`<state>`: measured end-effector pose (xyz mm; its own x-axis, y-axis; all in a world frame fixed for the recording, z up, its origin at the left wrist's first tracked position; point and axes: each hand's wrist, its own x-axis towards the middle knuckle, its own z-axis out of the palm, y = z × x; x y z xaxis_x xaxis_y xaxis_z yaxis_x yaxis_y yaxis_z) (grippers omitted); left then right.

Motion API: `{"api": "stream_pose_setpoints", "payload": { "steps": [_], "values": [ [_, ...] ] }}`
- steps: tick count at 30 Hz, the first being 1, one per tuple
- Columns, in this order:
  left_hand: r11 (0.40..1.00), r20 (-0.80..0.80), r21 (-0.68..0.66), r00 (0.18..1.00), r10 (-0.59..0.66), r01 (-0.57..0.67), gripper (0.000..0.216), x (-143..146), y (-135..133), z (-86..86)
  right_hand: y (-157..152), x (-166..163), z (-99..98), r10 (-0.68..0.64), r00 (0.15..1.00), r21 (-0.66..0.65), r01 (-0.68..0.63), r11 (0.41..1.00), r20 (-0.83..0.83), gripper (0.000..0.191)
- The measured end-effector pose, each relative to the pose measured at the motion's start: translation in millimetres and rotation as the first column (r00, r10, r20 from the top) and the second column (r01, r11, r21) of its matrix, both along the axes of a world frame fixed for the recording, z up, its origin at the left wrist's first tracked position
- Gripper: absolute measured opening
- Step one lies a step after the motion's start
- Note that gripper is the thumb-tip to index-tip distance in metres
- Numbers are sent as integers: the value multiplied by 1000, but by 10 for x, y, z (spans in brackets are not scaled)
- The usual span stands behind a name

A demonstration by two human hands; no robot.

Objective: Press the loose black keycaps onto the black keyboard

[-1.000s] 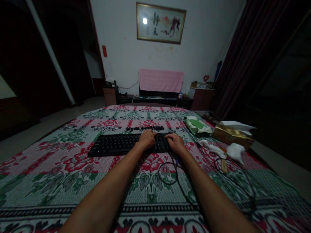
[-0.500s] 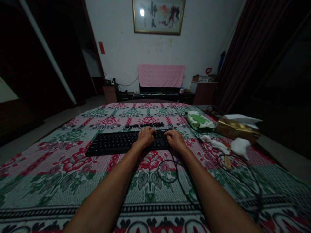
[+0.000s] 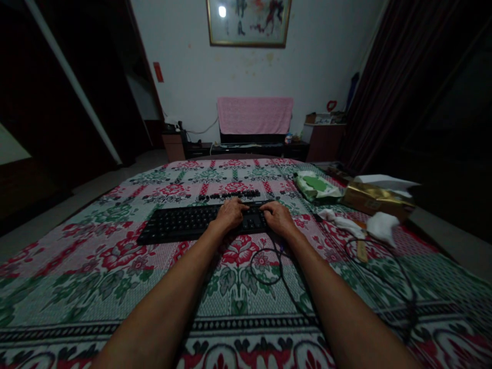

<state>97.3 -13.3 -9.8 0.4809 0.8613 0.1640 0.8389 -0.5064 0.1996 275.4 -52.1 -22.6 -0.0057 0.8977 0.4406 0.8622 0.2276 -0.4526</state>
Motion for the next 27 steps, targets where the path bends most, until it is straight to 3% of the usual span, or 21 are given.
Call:
{"api": "stream_pose_setpoints", "payload": {
  "steps": [5, 10, 15, 20, 27],
  "values": [
    [998, -11, -37, 998, -58, 57, 51, -44, 1, 121, -9, 8, 11, 22, 1000, -2, -22, 1000, -7, 28],
    [998, 20, 53, 999, -36, 35, 53, -233, -132, 190, -20, 19, -5, 22, 1000, 27, -22, 999, -16, 27],
    [994, -33, 87, 997, 66, -63, 39, -465, -362, 58, -84, -12, -25, 54, 997, 76, -58, 995, 53, 26],
    [982, -43, 123, 988, 151, -145, 42, -555, -515, -107, -156, -17, -59, -23, 997, 157, 12, 988, 68, 23],
    [977, -41, 144, 985, 165, -158, 42, -545, -562, -139, -178, -7, -81, -71, 996, 66, 67, 996, 48, 24]
  ]
}}
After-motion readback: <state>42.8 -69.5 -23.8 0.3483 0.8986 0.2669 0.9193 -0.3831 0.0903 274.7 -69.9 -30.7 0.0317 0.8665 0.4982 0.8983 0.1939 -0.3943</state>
